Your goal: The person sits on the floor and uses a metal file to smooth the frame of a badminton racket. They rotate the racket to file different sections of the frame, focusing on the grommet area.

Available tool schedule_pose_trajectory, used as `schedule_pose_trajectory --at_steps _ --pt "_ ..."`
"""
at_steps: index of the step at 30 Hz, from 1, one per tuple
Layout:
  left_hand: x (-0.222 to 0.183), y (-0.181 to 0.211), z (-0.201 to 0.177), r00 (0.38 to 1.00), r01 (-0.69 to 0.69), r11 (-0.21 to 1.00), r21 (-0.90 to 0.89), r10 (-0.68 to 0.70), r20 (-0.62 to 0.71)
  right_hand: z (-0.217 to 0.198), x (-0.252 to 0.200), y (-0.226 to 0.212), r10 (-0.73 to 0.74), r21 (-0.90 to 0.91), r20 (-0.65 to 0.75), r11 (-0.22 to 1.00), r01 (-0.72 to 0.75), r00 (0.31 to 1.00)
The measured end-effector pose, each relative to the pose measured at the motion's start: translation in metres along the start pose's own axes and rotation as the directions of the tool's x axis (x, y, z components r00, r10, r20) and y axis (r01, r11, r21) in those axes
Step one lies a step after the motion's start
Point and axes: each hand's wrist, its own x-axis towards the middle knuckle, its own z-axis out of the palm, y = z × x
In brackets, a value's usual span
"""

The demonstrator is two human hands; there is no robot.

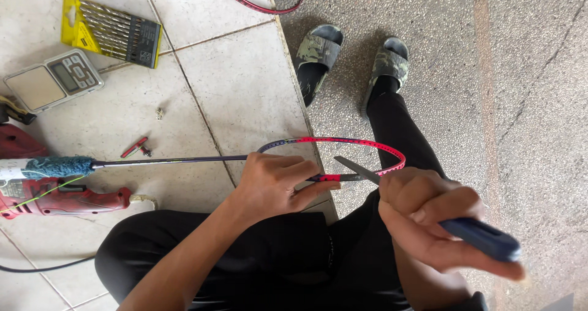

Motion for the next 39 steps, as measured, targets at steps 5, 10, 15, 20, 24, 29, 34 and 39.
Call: schedule_pose_trajectory --at_steps 5,10,15,20,24,29,34,39 --pt "-0.001 -0.007 0.005 0.998 -0.047 0.996 0.075 0.05 -0.043 -0.022 0.007 -0.028 0.015 -0.004 0.1 1.0 -0.015 0.995" --pt "0.004 -0.013 0.001 0.987 -0.105 0.981 0.163 0.123 -0.103 -0.089 0.036 -0.002 -0.323 -0.539 0.163 0.762 0.359 0.932" --pt "0.012 -0.02 -0.001 0.973 -0.114 0.949 0.295 0.166 -0.158 -0.126 0.036 -0.01 -0.046 -0.721 0.135 0.681 0.13 0.99" --pt "0.014 -0.029 0.005 0.981 -0.078 0.935 0.347 0.134 -0.139 -0.105 0.038 -0.017 0.483 -0.131 -0.387 0.814 -0.566 0.785" --pt "0.02 -0.028 0.007 0.994 -0.087 0.964 0.25 0.101 -0.044 -0.149 -0.001 -0.015 0.573 -0.021 -0.188 0.81 -0.587 0.797" --pt "0.025 -0.024 0.014 0.995 0.057 0.968 0.243 -0.035 -0.095 -0.095 -0.045 -0.02 0.722 -0.271 -0.169 0.621 -0.735 0.672" --pt "0.027 -0.024 0.013 0.995 0.066 0.977 0.203 -0.05 -0.083 -0.09 -0.101 -0.015 0.588 -0.835 -0.06 0.414 -0.364 0.806" --pt "0.029 -0.026 0.015 0.995 0.064 0.978 0.197 -0.048 -0.083 -0.073 -0.111 0.002 0.492 -0.938 0.18 0.347 -0.002 0.852"
